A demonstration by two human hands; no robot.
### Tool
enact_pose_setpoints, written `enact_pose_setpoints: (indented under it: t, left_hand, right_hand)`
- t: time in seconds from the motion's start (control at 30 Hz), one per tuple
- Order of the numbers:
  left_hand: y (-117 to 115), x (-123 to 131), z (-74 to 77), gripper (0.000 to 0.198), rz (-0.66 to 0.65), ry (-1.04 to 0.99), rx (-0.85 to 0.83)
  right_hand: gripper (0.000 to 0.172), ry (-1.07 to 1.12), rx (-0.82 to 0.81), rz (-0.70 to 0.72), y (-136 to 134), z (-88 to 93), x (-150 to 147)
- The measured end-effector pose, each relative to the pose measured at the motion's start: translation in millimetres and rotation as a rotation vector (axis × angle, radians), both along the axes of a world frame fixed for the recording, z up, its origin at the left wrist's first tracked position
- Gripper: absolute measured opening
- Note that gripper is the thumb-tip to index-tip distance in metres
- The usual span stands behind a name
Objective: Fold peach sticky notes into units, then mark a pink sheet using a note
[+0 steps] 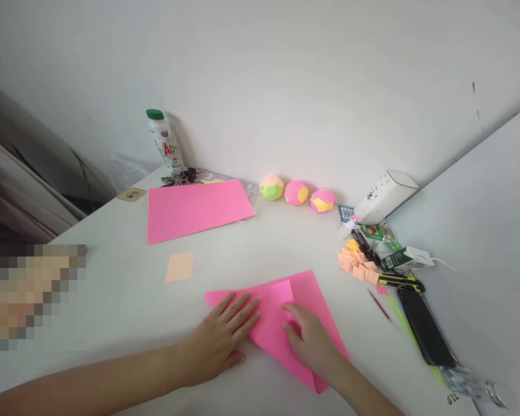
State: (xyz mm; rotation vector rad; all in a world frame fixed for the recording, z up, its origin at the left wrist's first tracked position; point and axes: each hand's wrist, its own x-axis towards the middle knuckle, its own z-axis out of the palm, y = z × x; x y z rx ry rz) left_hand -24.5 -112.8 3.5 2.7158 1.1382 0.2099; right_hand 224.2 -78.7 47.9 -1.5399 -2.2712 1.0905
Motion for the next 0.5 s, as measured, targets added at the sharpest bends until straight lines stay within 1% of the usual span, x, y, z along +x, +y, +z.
enact_pose_setpoints:
  t: [0.1, 0.17, 0.23, 0.3, 0.43, 0.5]
  left_hand:
    - [0, -2, 3.0, 0.071, 0.017, 0.013, -0.027]
    - [-1, -3, 4.8, 0.073, 0.024, 0.003, -0.018]
    - [-3, -3, 4.6, 0.07, 0.043, -0.007, 0.011]
    - [-4, -3, 2.5, 0.063, 0.067, -0.007, 0.065]
    - [3, -4, -3.6, 0.046, 0.08, -0.051, 0.258]
    - [10, -5, -6.0, 0.041, 0.058, -0.104, 0.328]
  right_hand:
    - [0.039, -0.124, 0.085, 0.117, 14, 6.5, -7]
    - [0.04, -0.173, 0.136, 0.141, 22, 5.1, -12]
    - [0.041, -0.172, 0.166, 0.138, 27, -0.4, -15]
    - [0.04, -0.15, 0.173, 0.09, 26, -7.1, -14]
    - [0.041, -0.181, 0.166, -0.073, 12, -14.3, -8]
    - [0.042, -0.213, 0.188, -0.084, 5, -14.8, -8]
